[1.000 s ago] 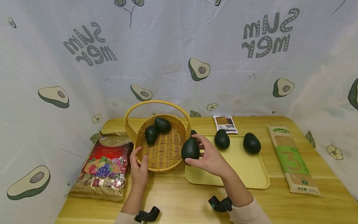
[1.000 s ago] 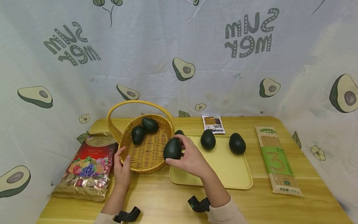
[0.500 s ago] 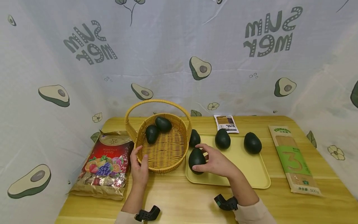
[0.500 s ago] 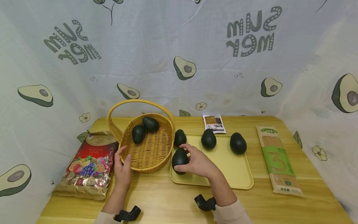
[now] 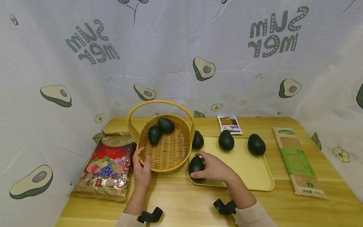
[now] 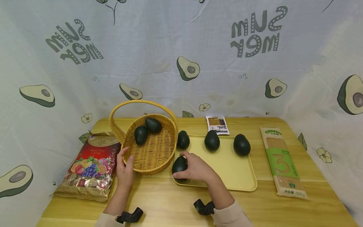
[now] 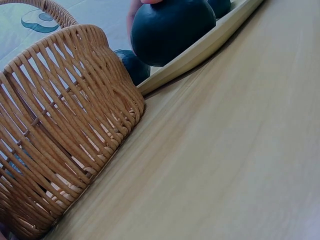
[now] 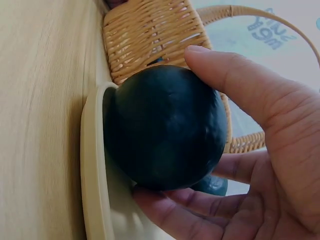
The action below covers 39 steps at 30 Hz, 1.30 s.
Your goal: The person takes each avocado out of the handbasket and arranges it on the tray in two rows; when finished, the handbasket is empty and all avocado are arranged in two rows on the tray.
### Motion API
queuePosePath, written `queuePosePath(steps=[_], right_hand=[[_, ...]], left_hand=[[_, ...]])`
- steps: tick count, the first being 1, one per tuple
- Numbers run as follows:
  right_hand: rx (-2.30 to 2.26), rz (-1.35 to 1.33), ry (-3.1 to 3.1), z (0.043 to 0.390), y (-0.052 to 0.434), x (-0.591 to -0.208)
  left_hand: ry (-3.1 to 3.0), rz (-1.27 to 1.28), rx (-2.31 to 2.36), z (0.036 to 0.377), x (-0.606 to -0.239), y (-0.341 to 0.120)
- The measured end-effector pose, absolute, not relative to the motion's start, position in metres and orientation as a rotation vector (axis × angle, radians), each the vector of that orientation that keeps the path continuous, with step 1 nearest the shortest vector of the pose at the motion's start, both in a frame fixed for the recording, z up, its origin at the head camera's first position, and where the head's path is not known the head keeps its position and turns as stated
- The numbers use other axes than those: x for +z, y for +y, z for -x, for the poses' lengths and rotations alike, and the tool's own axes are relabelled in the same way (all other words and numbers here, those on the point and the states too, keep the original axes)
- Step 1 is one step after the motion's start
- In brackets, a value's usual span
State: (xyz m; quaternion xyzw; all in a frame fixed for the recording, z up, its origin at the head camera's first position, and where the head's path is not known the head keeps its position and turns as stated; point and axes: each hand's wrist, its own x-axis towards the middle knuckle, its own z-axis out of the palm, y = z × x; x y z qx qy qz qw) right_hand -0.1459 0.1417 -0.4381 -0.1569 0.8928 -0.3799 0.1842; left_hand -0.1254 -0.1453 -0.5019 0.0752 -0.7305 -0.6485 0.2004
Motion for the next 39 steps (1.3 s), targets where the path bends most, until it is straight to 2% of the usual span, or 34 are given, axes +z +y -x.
queuePosePath(steps=[39], right_hand=[[-1.073, 0.417, 2.388, 0.144, 0.152, -0.430]], left_hand=[[-2.026, -0.194, -1.818, 0.126, -0.502, -0.145]])
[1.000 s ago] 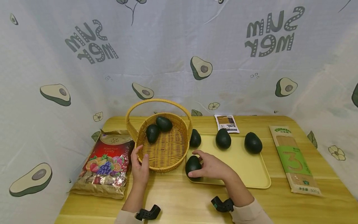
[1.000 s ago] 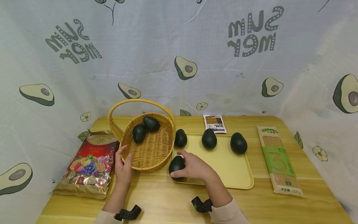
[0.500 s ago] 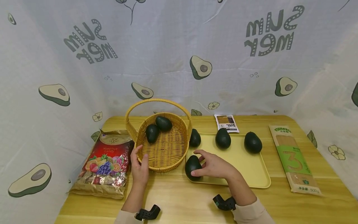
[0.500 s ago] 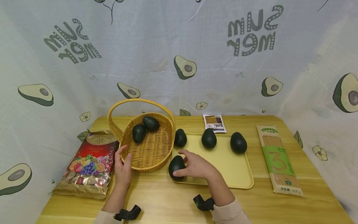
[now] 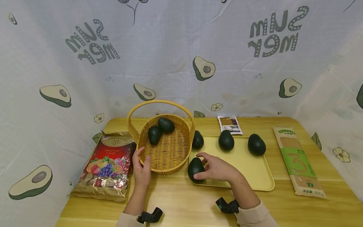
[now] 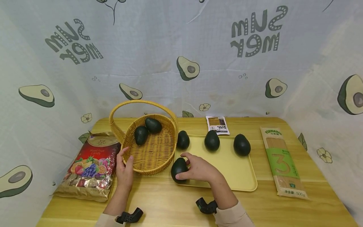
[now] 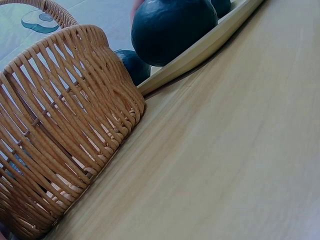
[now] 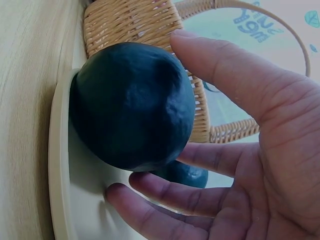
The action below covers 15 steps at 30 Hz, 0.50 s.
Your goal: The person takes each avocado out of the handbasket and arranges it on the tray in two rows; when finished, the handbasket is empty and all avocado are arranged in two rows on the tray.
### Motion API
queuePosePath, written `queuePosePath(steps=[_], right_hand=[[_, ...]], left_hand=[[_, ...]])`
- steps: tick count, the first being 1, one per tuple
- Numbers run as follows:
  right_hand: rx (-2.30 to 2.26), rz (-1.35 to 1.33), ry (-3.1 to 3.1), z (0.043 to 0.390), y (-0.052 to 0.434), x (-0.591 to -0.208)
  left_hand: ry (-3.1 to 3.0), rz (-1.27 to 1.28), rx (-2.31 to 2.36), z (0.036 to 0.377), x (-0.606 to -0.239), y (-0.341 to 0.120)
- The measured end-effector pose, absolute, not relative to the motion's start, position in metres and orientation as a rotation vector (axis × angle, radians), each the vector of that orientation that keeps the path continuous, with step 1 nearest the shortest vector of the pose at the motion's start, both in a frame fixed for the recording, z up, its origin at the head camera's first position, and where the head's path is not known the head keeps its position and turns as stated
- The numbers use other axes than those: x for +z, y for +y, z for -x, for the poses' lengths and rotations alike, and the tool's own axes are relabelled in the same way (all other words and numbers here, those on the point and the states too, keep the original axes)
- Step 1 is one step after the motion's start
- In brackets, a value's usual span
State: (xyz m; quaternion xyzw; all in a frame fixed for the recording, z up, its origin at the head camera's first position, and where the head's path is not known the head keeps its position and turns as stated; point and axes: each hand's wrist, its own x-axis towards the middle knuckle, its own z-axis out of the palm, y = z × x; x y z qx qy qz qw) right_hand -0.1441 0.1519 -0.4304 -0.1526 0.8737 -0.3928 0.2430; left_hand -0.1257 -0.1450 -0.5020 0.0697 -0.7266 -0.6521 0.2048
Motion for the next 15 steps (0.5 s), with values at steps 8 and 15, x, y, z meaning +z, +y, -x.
queuePosePath(steps=[8, 15], right_hand=[[-1.061, 0.414, 2.390, 0.1427, 0.1504, -0.4295], [-1.062, 0.400, 2.389, 0.1413, 0.1499, -0.4279]], left_hand=[[-2.032, -0.204, -1.817, 0.1250, -0.5019, -0.1451], [-2.028, -0.193, -1.825, 0.1252, -0.5019, -0.1452]])
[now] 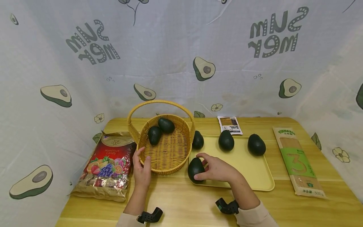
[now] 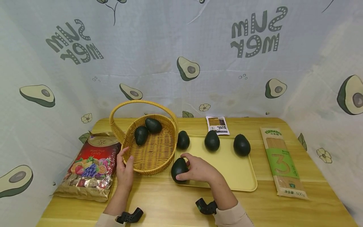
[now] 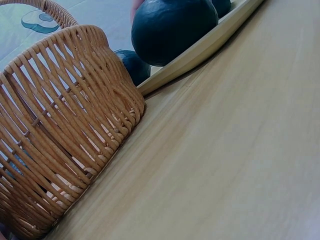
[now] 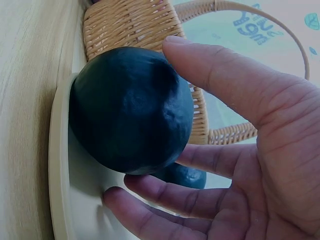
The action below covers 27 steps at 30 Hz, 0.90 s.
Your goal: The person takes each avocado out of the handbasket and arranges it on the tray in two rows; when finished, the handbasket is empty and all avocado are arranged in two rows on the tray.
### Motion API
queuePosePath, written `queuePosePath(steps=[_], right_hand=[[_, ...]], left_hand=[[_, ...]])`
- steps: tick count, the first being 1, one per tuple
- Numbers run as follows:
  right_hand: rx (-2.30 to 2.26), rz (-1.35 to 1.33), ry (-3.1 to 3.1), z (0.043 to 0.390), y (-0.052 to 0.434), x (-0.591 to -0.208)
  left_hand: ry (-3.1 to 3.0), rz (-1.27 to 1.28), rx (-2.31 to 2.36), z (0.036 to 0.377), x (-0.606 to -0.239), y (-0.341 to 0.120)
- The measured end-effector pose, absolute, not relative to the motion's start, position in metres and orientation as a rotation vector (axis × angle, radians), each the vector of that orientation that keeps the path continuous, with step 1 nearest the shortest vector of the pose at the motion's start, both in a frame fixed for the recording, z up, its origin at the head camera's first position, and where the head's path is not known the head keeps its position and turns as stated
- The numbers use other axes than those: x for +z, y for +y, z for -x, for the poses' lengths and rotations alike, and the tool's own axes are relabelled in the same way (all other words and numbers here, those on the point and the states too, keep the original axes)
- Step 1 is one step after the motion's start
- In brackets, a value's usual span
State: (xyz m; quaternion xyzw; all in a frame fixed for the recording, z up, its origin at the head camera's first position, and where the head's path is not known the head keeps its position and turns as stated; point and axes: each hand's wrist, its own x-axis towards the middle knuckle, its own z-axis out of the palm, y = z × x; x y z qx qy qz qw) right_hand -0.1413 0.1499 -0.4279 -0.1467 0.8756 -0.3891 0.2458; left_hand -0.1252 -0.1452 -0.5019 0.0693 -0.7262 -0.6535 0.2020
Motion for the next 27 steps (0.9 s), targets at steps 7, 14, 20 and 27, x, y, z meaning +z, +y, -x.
queuePosePath(steps=[7, 14, 20, 27], right_hand=[[-1.039, 0.380, 2.404, 0.141, 0.150, -0.429], [-1.035, 0.345, 2.476, 0.138, 0.151, -0.416], [-1.113, 0.397, 2.606, 0.132, 0.148, -0.402], [-1.269, 0.516, 2.678, 0.124, 0.124, -0.394]], left_hand=[[-2.023, -0.187, -1.810, 0.126, -0.503, -0.145], [-2.021, -0.179, -1.807, 0.126, -0.503, -0.145], [-2.023, -0.176, -1.806, 0.126, -0.502, -0.145], [-2.019, -0.178, -1.802, 0.127, -0.502, -0.145]])
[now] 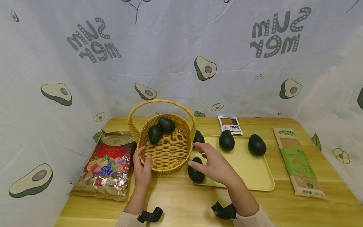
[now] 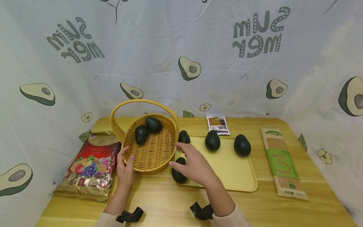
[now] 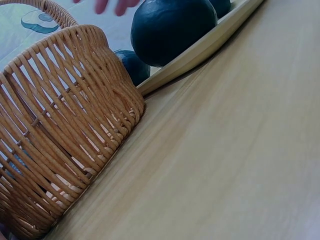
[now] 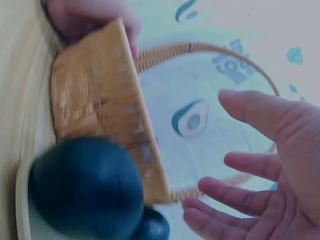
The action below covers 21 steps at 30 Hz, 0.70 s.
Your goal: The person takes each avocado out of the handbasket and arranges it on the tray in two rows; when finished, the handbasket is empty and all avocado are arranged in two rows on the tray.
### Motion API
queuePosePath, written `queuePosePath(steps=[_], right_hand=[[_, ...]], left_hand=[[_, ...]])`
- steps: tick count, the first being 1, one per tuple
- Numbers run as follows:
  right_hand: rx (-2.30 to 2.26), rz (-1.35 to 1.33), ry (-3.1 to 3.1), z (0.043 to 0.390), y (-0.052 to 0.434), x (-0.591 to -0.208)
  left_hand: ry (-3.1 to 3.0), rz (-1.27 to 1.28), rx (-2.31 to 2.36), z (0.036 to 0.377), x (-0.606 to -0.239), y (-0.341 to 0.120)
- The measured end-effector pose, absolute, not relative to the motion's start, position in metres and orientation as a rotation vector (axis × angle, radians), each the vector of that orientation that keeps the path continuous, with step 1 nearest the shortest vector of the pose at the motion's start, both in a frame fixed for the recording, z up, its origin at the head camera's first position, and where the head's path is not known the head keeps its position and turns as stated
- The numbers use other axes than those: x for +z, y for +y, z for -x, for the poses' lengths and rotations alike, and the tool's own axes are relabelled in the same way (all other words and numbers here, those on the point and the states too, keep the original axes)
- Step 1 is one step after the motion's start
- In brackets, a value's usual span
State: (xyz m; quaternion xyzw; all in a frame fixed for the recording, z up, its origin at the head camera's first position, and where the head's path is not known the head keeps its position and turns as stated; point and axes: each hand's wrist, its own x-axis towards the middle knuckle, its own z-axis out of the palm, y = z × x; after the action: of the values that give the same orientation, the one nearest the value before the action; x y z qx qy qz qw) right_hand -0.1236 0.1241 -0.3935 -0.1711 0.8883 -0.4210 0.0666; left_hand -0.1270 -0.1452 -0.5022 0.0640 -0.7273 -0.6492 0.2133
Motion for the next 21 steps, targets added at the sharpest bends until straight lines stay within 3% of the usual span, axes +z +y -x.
queuePosePath(steps=[9, 16, 21], right_hand=[[-1.148, 0.607, 2.746, 0.138, 0.069, -0.381], [-0.976, 0.646, 2.666, 0.180, 0.028, -0.378], [-0.999, 0.531, 2.599, 0.209, 0.006, -0.388]], left_hand=[[-2.034, -0.201, -1.802, 0.128, -0.503, -0.145], [-2.043, -0.188, -1.784, 0.126, -0.503, -0.146], [-2.023, -0.157, -1.791, 0.127, -0.503, -0.146]])
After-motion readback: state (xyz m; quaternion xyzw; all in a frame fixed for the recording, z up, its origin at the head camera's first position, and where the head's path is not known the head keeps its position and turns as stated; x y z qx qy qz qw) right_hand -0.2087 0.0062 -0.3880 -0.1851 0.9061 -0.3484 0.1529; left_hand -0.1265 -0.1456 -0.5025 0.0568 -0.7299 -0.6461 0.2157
